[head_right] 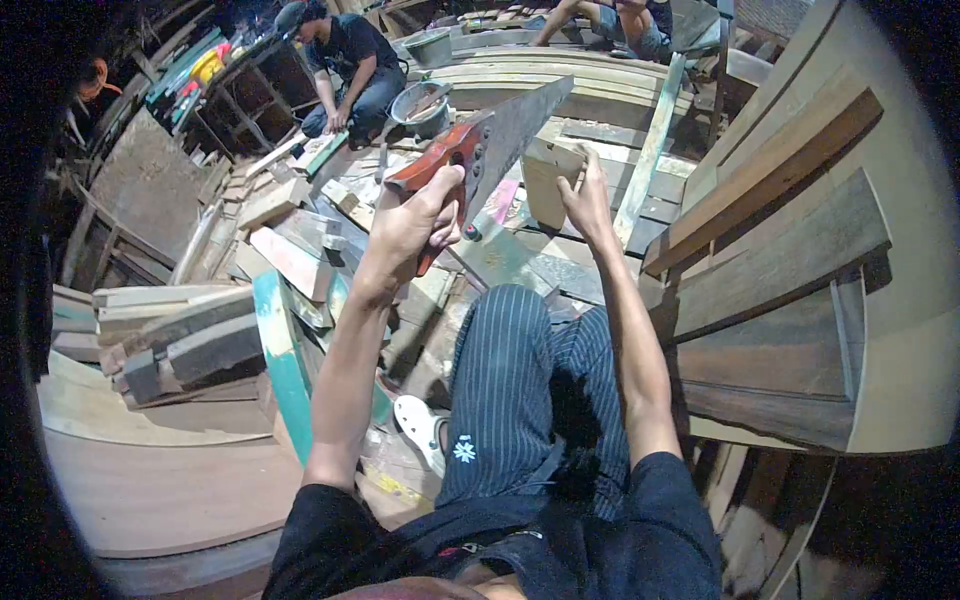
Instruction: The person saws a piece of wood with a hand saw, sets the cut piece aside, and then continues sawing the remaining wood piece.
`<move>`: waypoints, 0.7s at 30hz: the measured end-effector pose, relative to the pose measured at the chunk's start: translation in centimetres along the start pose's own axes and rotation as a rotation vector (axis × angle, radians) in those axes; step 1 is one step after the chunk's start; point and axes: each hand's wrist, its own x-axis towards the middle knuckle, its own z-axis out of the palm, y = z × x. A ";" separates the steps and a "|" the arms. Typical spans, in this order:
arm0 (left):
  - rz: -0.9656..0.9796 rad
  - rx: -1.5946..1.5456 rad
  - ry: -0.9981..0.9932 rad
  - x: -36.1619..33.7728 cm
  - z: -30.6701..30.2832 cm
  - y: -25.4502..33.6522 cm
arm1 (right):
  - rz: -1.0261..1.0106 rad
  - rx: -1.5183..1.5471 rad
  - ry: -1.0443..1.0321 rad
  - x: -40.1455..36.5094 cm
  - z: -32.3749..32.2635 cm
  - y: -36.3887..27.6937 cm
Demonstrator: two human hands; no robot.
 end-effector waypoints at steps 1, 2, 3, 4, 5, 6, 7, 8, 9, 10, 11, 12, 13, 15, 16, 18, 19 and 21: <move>0.011 -0.008 0.010 -0.2 0.4 -0.1 | -0.018 -0.083 0.050 -0.3 -0.7 -0.5; 0.022 -0.015 0.021 -0.4 0.8 -0.1 | 0.030 -0.128 0.165 -0.6 -1.1 -1.9; 0.038 -0.020 0.030 -0.4 1.2 -0.1 | 0.078 -0.019 0.168 -1.2 -2.1 -3.3; 0.053 -0.024 0.041 -0.4 1.5 -0.1 | 0.128 0.090 0.170 -2.2 -3.9 -7.7; 0.085 0.012 0.046 -0.1 1.5 -1.3 | 0.146 0.243 0.112 -2.9 -5.0 -10.3; 0.097 0.016 0.071 -0.6 2.4 -0.8 | 0.170 0.394 0.049 -3.8 -6.0 -12.9; 0.202 0.067 0.097 -0.6 3.0 -1.1 | 0.147 0.422 0.000 -4.9 -7.0 -16.8; 0.301 0.119 0.126 -0.5 3.6 -1.6 | 0.138 0.392 -0.145 -5.7 -7.9 -18.2; 0.347 0.111 0.156 -0.5 4.4 -2.2 | 0.143 0.369 -0.229 -6.3 -8.7 -19.9; 0.258 0.075 0.093 -1.3 4.9 -1.2 | 0.149 0.344 -0.311 -6.9 -9.1 -21.6; 0.290 0.122 0.163 -1.5 5.7 -1.3 | 0.172 0.245 -0.296 -7.3 -9.2 -23.0; 0.324 0.167 0.234 -1.5 6.6 -1.5 | 0.189 0.143 -0.280 -7.5 -9.4 -24.1; 0.314 0.042 0.183 -1.7 7.1 -1.6 | 0.193 0.085 -0.269 -7.7 -9.7 -24.8; 0.326 -0.018 0.182 -2.4 8.4 -1.3 | 0.260 0.026 -0.288 -8.0 -10.5 -25.0; 0.393 0.015 0.222 -2.3 9.2 -1.8 | 0.237 -0.014 -0.279 -8.3 -10.7 -25.2; 0.447 0.010 0.261 -2.2 10.5 -2.4 | 0.132 -0.011 -0.186 -9.2 -10.7 -24.1; 0.426 -0.005 0.265 -2.3 11.0 -2.4 | 0.241 0.058 -0.187 -9.7 -10.9 -24.6; 0.406 -0.013 0.272 -2.4 11.8 -2.3 | 0.232 0.233 -0.134 -10.4 -11.8 -23.2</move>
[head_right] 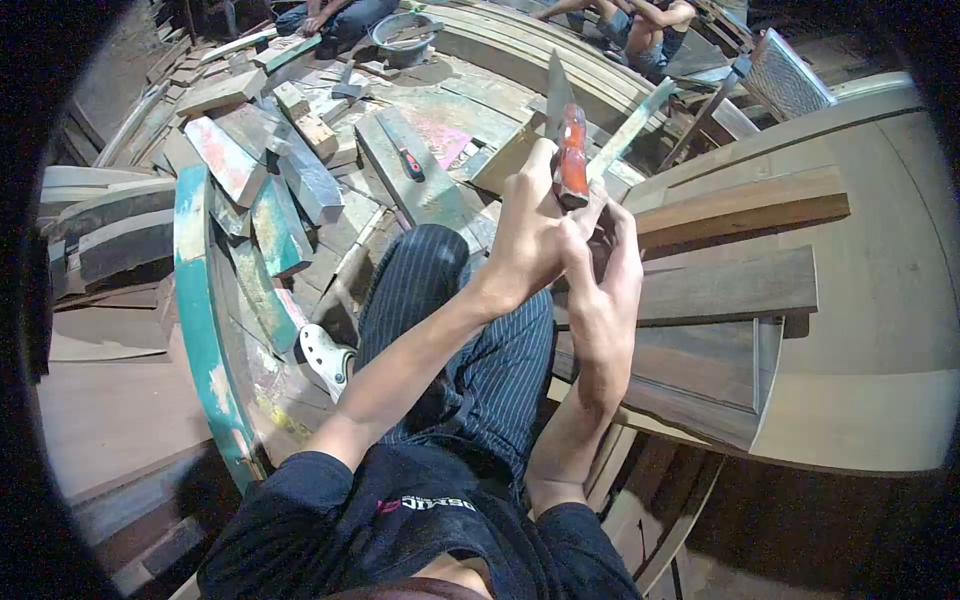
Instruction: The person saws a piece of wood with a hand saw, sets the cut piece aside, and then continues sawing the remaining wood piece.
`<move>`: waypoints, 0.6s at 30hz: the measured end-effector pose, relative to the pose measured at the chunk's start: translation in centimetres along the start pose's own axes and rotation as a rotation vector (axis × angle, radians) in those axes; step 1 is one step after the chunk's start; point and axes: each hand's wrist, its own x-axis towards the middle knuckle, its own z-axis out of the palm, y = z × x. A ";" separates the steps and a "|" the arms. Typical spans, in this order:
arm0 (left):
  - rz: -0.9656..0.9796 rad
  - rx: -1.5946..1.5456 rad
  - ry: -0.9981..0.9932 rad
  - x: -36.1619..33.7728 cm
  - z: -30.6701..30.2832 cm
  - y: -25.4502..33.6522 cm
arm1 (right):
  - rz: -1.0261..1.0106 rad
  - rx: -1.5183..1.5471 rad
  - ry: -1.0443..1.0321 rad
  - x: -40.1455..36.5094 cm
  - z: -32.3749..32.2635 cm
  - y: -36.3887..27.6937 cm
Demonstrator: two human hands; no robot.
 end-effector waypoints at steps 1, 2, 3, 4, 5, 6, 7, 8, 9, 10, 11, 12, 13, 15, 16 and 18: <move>0.001 0.007 0.005 -0.1 0.3 0.1 | -0.013 0.091 0.015 -0.3 -0.4 0.8; 0.003 0.016 0.010 -0.2 0.5 0.1 | 0.031 0.359 -0.007 -0.9 -0.4 1.3; -0.030 0.022 -0.008 -0.2 0.6 0.2 | 0.004 0.348 0.006 -1.2 -0.6 1.8; -0.065 0.031 -0.028 -0.2 0.7 0.3 | 0.021 0.405 0.009 -1.7 -0.6 2.0; -0.100 0.042 -0.049 -0.2 0.7 0.5 | 0.038 0.464 0.012 -2.0 -0.6 2.2; -0.106 0.072 -0.076 -0.3 0.7 0.5 | -0.003 0.383 -0.014 -2.1 -0.6 2.5; -0.122 0.074 -0.095 -0.2 0.6 0.8 | -0.042 0.304 -0.039 -2.2 -0.6 2.8; -0.138 0.076 -0.115 -0.1 0.5 1.2 | -0.080 0.226 -0.063 -2.4 -0.5 2.8; -0.155 0.077 -0.134 -0.1 0.4 1.4 | -0.092 0.196 -0.065 -2.7 -0.3 2.4; -0.114 0.095 -0.155 -0.2 0.2 1.2 | -0.055 0.174 -0.059 -3.0 0.3 1.3; -0.147 0.070 -0.191 -0.3 0.1 1.2 | -0.020 0.153 -0.054 -3.2 0.6 0.6; -0.179 0.045 -0.226 -0.3 0.0 1.4 | -0.079 -0.027 -0.062 -3.0 0.3 0.8; -0.209 0.022 -0.262 -0.3 -0.1 1.5 | -0.137 -0.205 -0.068 -2.6 -0.5 1.1; -0.181 0.021 -0.298 -0.2 0.0 0.7 | -0.208 -0.402 -0.051 -1.9 -1.2 1.6; -0.156 0.021 -0.296 -0.1 0.1 0.8 | -0.218 -0.424 -0.030 -1.5 -1.3 1.8; -0.317 -0.038 -0.403 0.5 0.0 1.2 | -0.206 -0.476 0.008 -1.4 -1.1 1.1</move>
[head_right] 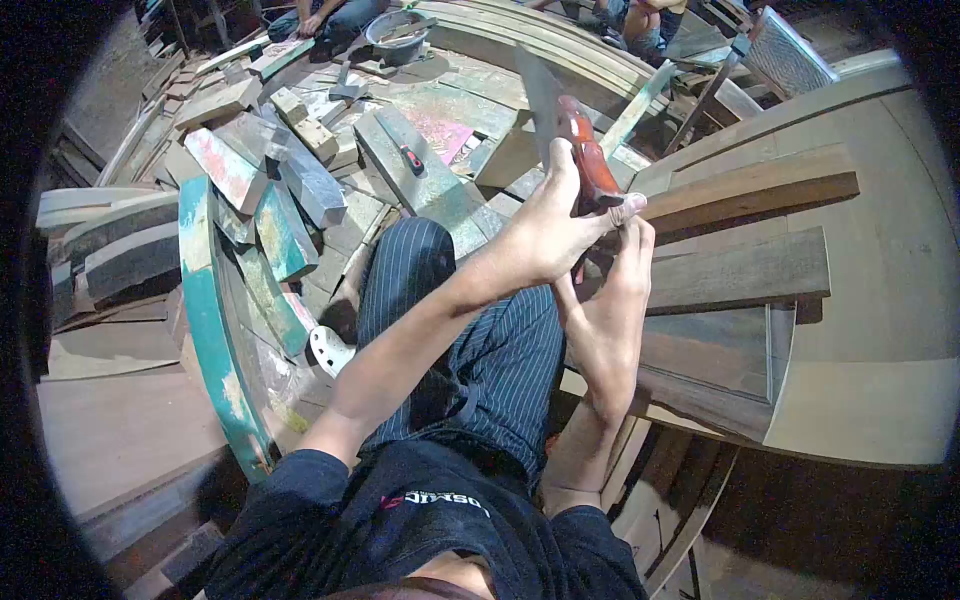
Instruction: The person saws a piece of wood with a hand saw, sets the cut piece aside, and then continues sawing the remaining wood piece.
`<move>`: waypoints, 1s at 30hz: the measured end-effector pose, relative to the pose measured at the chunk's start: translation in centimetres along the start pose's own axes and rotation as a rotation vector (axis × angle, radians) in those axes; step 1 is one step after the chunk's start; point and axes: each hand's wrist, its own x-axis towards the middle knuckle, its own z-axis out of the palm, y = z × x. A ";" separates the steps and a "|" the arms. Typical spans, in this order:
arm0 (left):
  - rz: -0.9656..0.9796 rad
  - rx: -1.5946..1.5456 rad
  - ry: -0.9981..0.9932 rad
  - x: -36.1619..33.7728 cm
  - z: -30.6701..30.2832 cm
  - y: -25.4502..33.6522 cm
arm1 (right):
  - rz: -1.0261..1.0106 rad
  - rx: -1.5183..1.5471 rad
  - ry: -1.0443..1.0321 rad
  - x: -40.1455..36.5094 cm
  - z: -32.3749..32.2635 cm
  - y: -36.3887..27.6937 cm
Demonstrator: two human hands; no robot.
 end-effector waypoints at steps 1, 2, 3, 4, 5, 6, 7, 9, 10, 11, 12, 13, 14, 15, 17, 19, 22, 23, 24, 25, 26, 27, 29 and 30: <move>0.021 0.039 0.001 0.3 0.1 -0.3 | -0.026 -0.012 0.000 0.1 0.0 0.0; 0.040 0.077 0.004 0.6 0.3 -0.8 | -0.050 -0.024 -0.001 0.3 0.0 0.1; 0.061 0.115 0.007 0.8 0.3 -1.2 | -0.077 -0.037 -0.002 0.5 0.0 0.2; 0.099 0.133 0.013 0.8 0.3 -1.2 | -0.083 -0.076 0.010 0.6 0.1 0.7; 0.097 0.142 0.003 0.9 0.3 -1.4 | -0.084 -0.031 0.015 0.7 0.5 1.4; 0.095 0.150 -0.006 1.0 0.3 -1.6 | -0.083 0.012 0.018 0.9 0.8 2.1; 0.092 0.158 -0.015 1.1 0.2 -1.5 | -0.083 0.055 0.021 1.1 1.1 2.5; 0.079 0.136 -0.046 1.0 0.0 -1.1 | 0.031 0.280 0.123 1.1 2.6 2.0; 0.087 0.157 -0.058 1.1 -0.3 -0.8 | 0.021 0.275 0.163 1.2 3.2 2.1; 0.095 0.177 -0.068 1.1 -0.6 -0.3 | 0.010 0.270 0.202 1.4 3.6 2.3; 0.070 0.215 -0.011 0.9 -0.7 0.2 | 0.009 0.198 0.225 1.5 4.0 2.3; 0.096 0.267 -0.014 0.9 -0.9 0.4 | 0.012 0.233 0.221 1.5 4.1 2.6; 0.123 0.321 -0.020 0.9 -1.1 0.5 | 0.016 0.268 0.219 1.5 4.0 3.0; 0.147 0.373 -0.026 0.9 -1.3 0.7 | 0.022 0.303 0.217 1.5 3.9 3.2; 0.248 0.443 -0.007 0.7 -2.3 2.2 | 0.043 0.276 0.244 1.5 3.9 3.2; 0.446 0.585 0.057 0.6 -3.9 3.5 | 0.069 0.287 0.252 1.5 3.6 3.2; 0.356 0.172 0.233 1.8 -8.9 1.5 | 0.202 0.121 0.283 1.3 3.0 1.7; 0.376 0.357 0.343 2.8 -11.0 -1.4 | 0.187 0.174 0.281 1.0 2.7 1.3; 0.295 0.500 0.352 4.1 -13.3 -5.6 | 0.185 0.180 0.281 0.8 2.6 1.4; 0.236 0.641 0.350 5.1 -14.4 -9.8 | 0.187 0.186 0.280 0.4 2.5 1.4; 0.182 0.749 0.252 5.7 -14.9 -13.0 | 0.186 0.191 0.274 0.1 2.4 1.5; 0.331 0.749 0.232 7.8 -15.3 -19.8 | 0.199 0.191 0.280 -0.1 2.5 1.4; 0.214 0.807 0.018 9.2 -13.7 -19.7 | 0.229 0.189 0.285 -0.7 2.6 0.9; 0.260 0.795 -0.029 10.4 -13.5 -19.7 | 0.236 0.161 0.269 -1.0 2.8 0.8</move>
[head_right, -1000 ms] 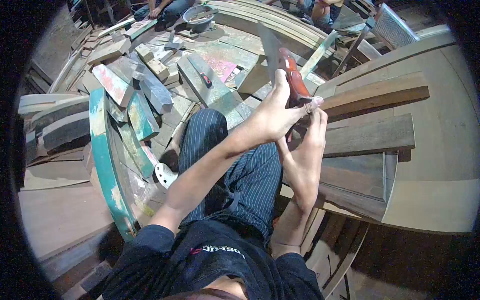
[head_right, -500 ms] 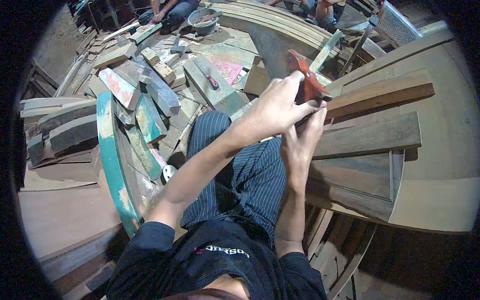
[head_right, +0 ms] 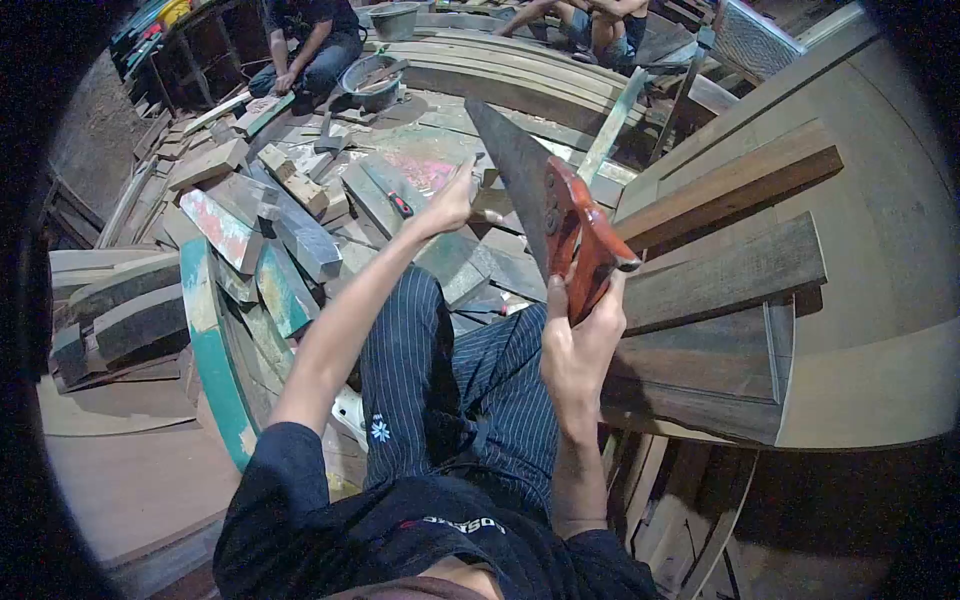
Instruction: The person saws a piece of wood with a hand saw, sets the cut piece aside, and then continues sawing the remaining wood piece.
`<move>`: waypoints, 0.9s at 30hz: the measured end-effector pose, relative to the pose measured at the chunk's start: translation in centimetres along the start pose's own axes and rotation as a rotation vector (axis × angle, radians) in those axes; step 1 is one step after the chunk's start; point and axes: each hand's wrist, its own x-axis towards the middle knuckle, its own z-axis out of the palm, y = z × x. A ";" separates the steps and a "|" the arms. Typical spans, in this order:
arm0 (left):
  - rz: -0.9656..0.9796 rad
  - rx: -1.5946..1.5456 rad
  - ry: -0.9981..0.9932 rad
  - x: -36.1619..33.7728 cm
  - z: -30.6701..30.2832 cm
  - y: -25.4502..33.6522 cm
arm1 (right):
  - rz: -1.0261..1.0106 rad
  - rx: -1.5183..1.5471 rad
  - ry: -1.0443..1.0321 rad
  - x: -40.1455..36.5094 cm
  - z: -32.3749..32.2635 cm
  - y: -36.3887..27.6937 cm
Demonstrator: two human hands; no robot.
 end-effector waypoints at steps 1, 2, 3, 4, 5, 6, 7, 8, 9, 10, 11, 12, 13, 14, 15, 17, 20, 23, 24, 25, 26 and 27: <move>0.052 -0.018 -0.029 1.1 0.6 -0.9 | 0.056 0.028 -0.019 -0.5 -0.1 -0.5; -0.082 -0.198 -0.148 1.7 1.0 -1.6 | 0.053 0.065 -0.017 -0.9 0.0 -0.1; -0.027 -0.438 0.020 1.5 2.3 -1.8 | 0.044 0.104 -0.010 -1.2 0.2 0.3; -0.142 -0.584 -0.014 2.0 6.8 -7.9 | 0.071 0.112 -0.014 -1.4 0.1 -0.1; -0.187 -0.545 0.015 1.8 7.0 -7.6 | 0.002 0.154 0.019 -1.7 0.5 0.6; -0.232 -0.507 0.043 1.6 7.1 -7.2 | 0.017 0.129 0.036 -2.0 0.6 0.8; -0.279 -0.470 0.070 1.5 7.3 -6.8 | 0.032 0.104 0.051 -2.3 0.6 1.0; -0.212 -0.405 0.073 1.9 7.2 -6.7 | 0.029 0.110 0.061 -2.5 0.6 1.5; -0.153 -0.340 0.076 1.9 7.2 -6.5 | 0.030 0.116 0.066 -2.8 0.6 2.1; -0.212 -0.285 0.071 1.9 7.5 -6.6 | 0.029 0.123 0.070 -3.0 0.5 2.4; -0.267 -0.228 0.064 1.9 7.2 -5.8 | 0.034 0.115 0.067 -3.0 0.4 2.5; -0.227 -0.390 0.076 1.4 7.2 -4.7 | 0.039 0.105 0.066 -3.0 0.1 2.3; -0.186 -0.553 0.083 0.9 6.5 -2.7 | 0.046 0.094 0.066 -2.9 -0.2 2.0; -0.194 -0.525 0.035 0.8 6.4 -2.9 | 0.065 0.100 0.056 -2.9 -0.7 1.6; -0.189 -0.415 -0.001 0.7 6.3 -3.1 | 0.051 0.078 0.060 -2.7 -1.0 1.4; -0.181 -0.287 -0.075 0.6 6.2 -3.8 | 0.149 0.121 -0.010 -2.3 -1.7 0.4; -0.130 -0.194 -0.077 0.9 7.4 -5.9 | 0.280 0.281 -0.289 -1.7 -2.1 -0.6; -0.138 -0.327 -0.149 1.3 7.8 -5.5 | 0.303 0.482 -0.178 -2.2 -0.1 -0.6; -0.120 -0.337 -0.162 1.2 8.3 -6.0 | 0.343 0.414 -0.174 -2.1 -0.4 -0.9; -0.102 -0.347 -0.175 1.3 7.5 -4.7 | 0.383 0.345 -0.170 -1.9 -0.8 -1.1; -0.083 -0.359 -0.185 1.4 6.6 -3.4 | 0.268 0.288 -0.117 -2.1 -0.2 0.4; -0.117 -0.316 -0.219 1.4 5.6 -2.3 | 0.294 0.350 -0.116 -2.2 -0.1 0.1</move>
